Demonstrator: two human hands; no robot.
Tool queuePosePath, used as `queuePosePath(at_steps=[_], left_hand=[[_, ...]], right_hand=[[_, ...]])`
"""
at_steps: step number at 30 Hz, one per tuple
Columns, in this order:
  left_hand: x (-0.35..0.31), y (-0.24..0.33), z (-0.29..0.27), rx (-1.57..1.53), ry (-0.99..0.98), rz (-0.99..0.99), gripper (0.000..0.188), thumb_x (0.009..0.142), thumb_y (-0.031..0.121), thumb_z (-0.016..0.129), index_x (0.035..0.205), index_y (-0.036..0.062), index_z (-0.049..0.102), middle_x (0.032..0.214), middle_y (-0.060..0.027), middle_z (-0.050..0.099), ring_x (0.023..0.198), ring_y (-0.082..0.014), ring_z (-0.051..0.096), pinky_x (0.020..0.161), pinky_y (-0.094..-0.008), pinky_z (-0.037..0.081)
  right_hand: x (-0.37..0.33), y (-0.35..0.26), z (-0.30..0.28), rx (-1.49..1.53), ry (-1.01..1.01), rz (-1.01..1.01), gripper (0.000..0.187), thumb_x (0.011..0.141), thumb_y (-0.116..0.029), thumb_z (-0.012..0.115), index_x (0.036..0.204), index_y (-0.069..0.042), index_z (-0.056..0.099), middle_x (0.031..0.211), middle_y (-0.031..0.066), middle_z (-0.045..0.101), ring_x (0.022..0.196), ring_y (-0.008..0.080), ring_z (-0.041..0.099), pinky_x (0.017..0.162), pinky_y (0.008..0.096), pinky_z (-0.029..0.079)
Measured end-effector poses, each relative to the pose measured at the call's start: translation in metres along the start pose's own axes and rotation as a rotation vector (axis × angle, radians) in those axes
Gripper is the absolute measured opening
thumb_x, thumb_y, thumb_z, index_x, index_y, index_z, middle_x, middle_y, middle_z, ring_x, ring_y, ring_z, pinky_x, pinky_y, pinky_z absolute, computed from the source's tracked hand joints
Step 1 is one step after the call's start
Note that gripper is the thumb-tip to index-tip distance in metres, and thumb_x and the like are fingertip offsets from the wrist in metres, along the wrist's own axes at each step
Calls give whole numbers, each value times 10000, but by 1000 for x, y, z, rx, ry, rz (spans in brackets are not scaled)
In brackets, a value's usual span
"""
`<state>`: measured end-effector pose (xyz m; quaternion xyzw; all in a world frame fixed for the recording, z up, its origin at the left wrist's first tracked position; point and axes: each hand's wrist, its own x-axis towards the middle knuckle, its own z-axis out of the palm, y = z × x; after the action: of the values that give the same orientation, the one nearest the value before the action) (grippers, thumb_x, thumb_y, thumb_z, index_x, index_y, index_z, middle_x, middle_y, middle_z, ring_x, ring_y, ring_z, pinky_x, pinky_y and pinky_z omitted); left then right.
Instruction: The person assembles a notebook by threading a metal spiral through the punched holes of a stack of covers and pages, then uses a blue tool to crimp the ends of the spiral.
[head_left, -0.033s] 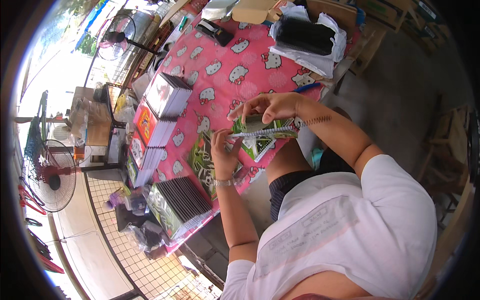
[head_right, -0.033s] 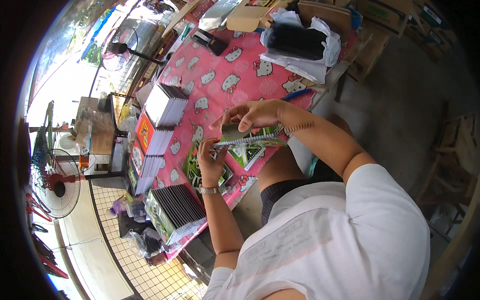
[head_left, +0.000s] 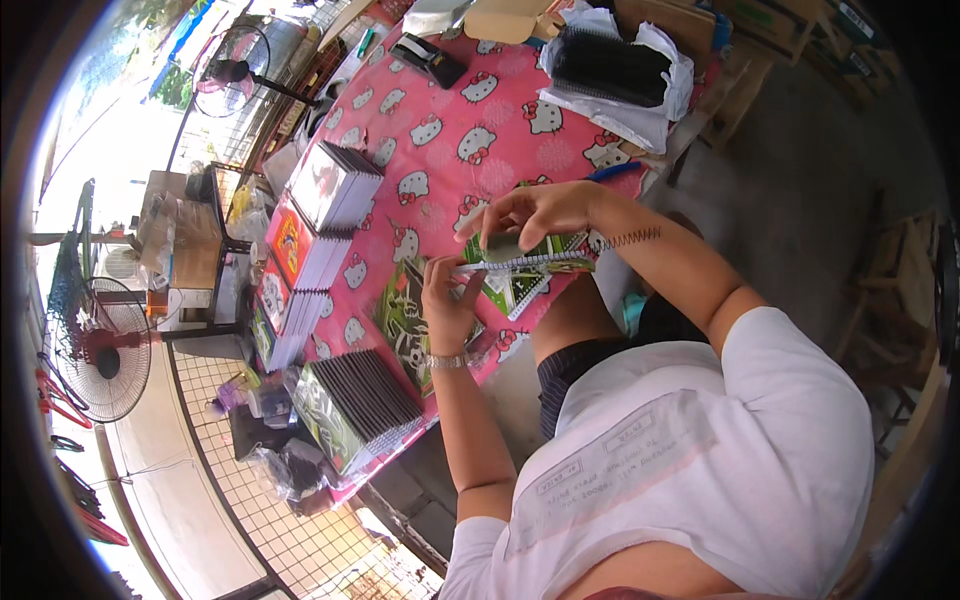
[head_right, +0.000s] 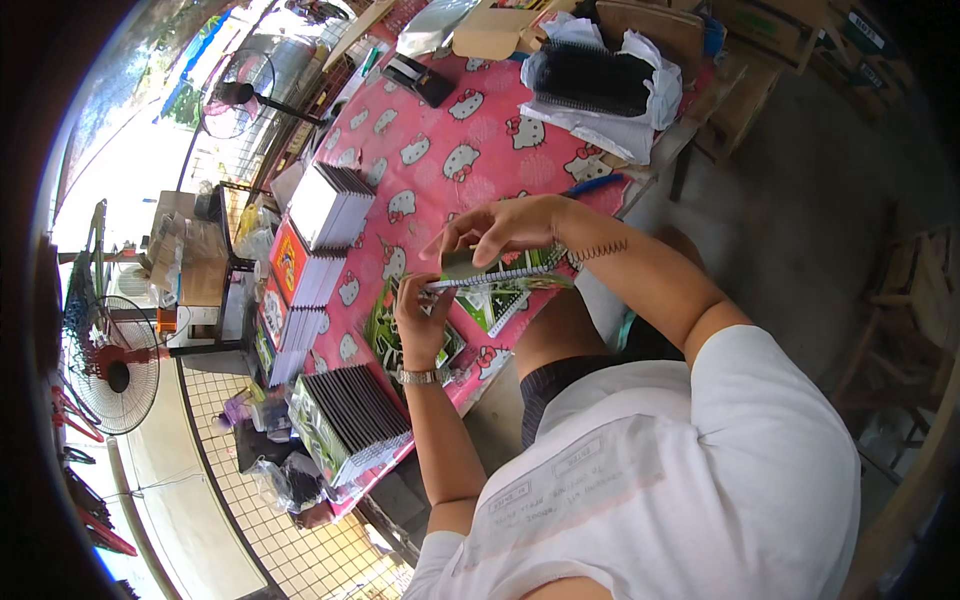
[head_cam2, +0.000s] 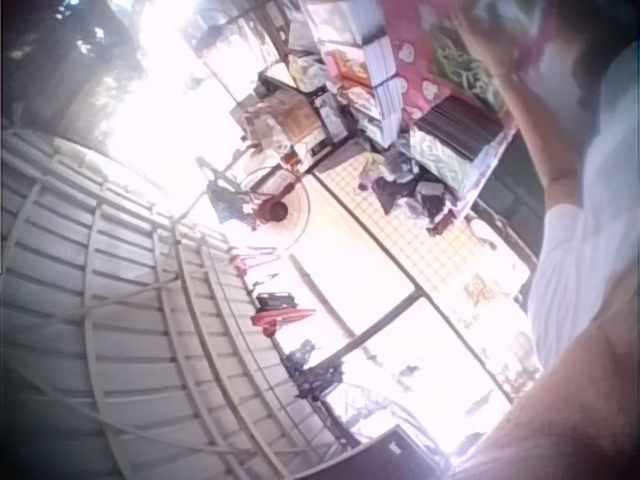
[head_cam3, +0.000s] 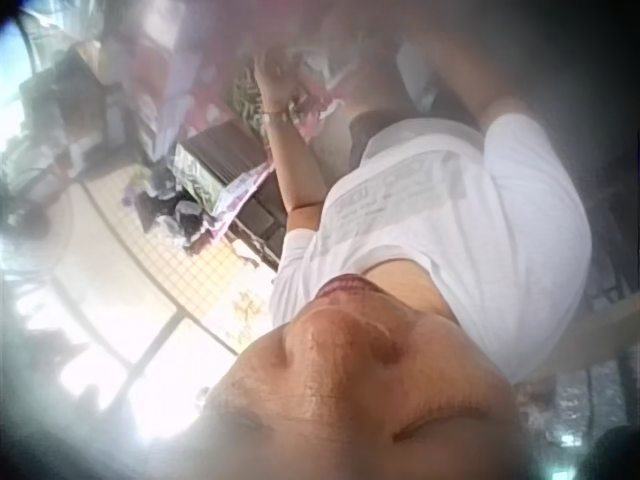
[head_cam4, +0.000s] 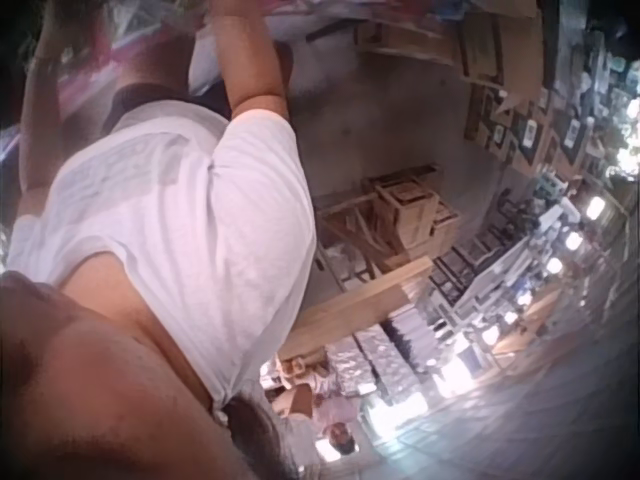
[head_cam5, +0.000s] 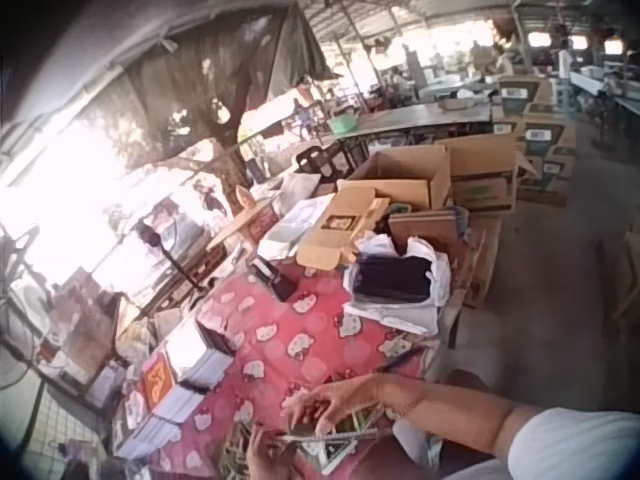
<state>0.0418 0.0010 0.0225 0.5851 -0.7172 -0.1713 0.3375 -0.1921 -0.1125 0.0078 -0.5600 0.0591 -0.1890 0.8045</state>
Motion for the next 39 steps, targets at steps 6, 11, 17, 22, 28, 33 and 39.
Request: queuePosePath(at_steps=[6,11,17,22,28,33,39], left_hand=[[-10,-19,7,-243,8,-88,252,758,17,789,935,-3,611,852,-75,589,712,-160,616,648,-283,495],[-13,-17,6,-241,-10,-10,270,738,-27,792,940,-11,613,869,-59,583,726,-137,605,645,-272,492],[-15,-21,5,-407,-51,-76,300,740,-71,782,974,-8,604,925,-41,569,776,-107,599,683,-248,499],[-12,-15,8,-627,-41,-173,371,780,-76,755,1071,11,542,953,-34,576,837,-106,602,735,-249,507],[-22,-28,3,-663,-37,-192,350,819,-64,729,1079,9,506,983,-44,601,887,-120,617,792,-260,514],[-17,-22,2,-688,-43,-202,307,845,-63,707,1074,10,515,950,-28,606,865,-102,613,791,-246,510],[-24,-24,6,-622,119,-256,204,911,-29,645,1075,0,528,911,-22,586,816,-91,605,739,-253,537]], right_hand=[[10,8,-3,73,-62,33,401,763,-100,738,1145,-45,630,1347,92,541,1039,138,564,950,290,450],[13,12,8,362,-95,-147,424,776,-133,747,1175,-47,630,1190,59,624,964,106,583,890,275,469],[24,8,11,380,-167,-77,464,751,-166,787,1168,-21,646,1389,119,525,1217,209,549,999,334,440],[29,9,-1,-101,45,98,462,742,-238,789,1140,-39,664,1371,113,536,1080,164,566,921,300,458],[40,4,13,-16,-35,64,446,783,-176,755,1195,-48,644,1242,73,570,1063,138,569,936,277,442],[44,5,-5,-425,-4,166,436,759,-211,793,1145,-49,672,1237,88,634,1102,176,590,981,338,451],[-11,44,-90,-1395,775,30,568,795,-388,774,1276,-123,629,1445,154,465,1306,366,464,1102,436,372]])
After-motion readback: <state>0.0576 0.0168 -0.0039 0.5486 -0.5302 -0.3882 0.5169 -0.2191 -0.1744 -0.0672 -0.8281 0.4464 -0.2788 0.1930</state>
